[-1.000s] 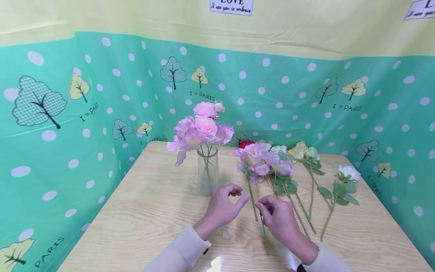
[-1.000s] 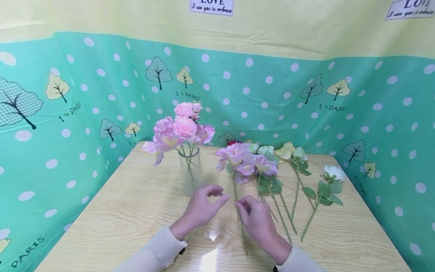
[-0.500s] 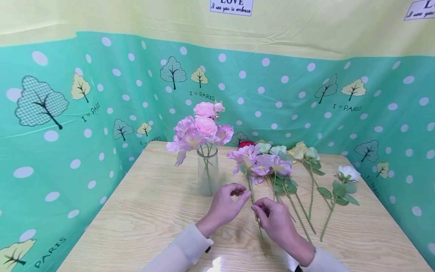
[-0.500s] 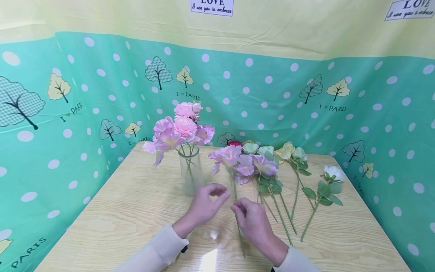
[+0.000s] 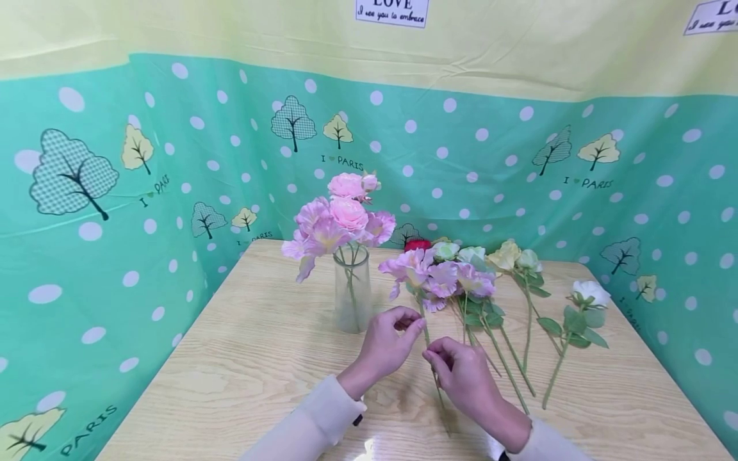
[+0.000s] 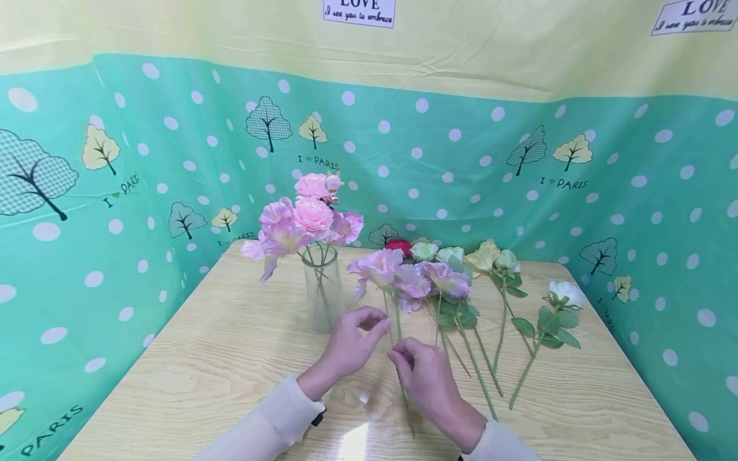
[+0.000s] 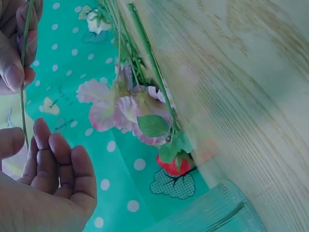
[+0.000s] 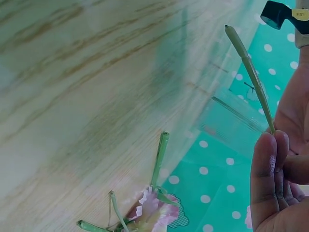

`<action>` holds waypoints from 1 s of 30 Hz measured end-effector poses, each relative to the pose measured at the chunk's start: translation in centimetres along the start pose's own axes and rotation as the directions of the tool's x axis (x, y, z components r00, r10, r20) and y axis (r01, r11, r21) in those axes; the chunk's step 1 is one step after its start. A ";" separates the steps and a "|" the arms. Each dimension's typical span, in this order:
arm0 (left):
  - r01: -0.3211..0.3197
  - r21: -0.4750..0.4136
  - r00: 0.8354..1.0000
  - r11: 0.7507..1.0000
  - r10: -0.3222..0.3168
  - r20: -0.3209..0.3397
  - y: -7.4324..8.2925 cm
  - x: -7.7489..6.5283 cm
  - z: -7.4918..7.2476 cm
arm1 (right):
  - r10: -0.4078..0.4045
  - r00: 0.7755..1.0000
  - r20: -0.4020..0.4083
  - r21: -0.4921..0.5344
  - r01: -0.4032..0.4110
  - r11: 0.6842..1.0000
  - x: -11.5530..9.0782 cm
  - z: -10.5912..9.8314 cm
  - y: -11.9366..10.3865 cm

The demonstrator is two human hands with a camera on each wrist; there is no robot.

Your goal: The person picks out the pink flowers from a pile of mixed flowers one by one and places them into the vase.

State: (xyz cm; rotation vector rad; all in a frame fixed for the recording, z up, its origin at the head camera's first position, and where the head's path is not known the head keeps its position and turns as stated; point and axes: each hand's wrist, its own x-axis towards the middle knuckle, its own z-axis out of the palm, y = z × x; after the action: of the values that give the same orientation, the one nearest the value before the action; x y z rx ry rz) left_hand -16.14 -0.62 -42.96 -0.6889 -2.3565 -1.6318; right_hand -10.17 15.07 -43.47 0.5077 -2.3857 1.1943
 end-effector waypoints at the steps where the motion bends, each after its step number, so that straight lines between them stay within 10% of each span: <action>1: -0.003 -0.004 1.000 1.000 0.003 -0.002 0.0 0.0 0.0 | 0.001 1.000 0.003 0.000 -0.001 1.000 0.0 0.0 0.0; 19: 0.009 -0.039 1.000 0.999 -0.010 -0.021 0.7 0.0 -0.1 | -0.010 1.000 -0.002 -0.004 0.010 1.000 -0.1 0.3 0.0; 30: -0.193 0.075 0.976 0.978 0.199 -0.090 1.7 0.4 -0.6 | -0.020 0.999 -0.039 -0.031 0.019 0.999 0.0 -0.3 0.0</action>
State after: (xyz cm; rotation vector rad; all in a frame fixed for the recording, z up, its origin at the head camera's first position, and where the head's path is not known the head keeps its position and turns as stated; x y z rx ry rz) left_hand -15.77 -0.59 -41.11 -0.7827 -2.1868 -1.4637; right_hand -10.13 15.27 -43.28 0.4923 -2.3575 1.1468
